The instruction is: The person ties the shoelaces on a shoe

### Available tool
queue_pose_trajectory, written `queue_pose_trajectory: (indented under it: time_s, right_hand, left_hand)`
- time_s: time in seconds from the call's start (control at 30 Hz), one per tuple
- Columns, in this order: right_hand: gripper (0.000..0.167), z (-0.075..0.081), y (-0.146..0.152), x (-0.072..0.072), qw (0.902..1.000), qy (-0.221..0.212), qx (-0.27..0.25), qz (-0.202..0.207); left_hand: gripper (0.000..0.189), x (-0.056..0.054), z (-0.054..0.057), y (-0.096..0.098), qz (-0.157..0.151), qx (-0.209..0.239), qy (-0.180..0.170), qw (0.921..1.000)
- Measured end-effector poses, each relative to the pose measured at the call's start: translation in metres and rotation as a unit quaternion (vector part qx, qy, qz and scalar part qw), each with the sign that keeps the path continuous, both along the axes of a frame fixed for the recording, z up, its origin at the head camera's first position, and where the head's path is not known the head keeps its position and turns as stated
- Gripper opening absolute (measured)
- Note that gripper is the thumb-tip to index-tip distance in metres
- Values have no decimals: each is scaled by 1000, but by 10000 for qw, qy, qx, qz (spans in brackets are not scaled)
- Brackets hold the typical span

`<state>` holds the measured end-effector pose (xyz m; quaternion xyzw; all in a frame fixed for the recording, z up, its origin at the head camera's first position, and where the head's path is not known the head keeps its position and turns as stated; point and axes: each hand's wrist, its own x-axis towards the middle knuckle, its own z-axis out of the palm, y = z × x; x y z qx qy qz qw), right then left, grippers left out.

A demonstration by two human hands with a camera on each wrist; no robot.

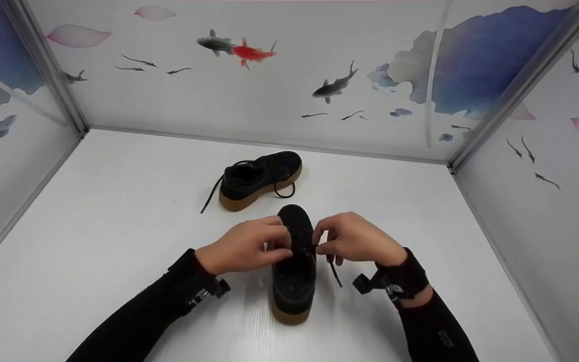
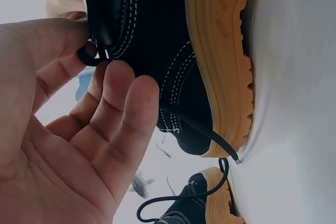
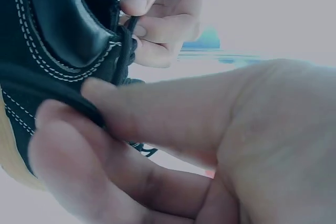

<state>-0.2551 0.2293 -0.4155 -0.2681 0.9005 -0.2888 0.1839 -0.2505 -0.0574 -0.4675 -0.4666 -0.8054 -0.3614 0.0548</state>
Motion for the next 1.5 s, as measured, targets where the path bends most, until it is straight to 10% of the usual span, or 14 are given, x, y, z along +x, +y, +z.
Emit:
queue_pose_trajectory:
  time_s: [0.7,1.5]
  right_hand:
    - [32,-8,-16,8,9952,737,-418,-497]
    - [13,-13,-25,5,9884,1262,-842,37]
  left_hand:
    - [9,1,1,0,-7,-49,111,9999]
    - [11,0,3,-1,-136,-126,95,9998]
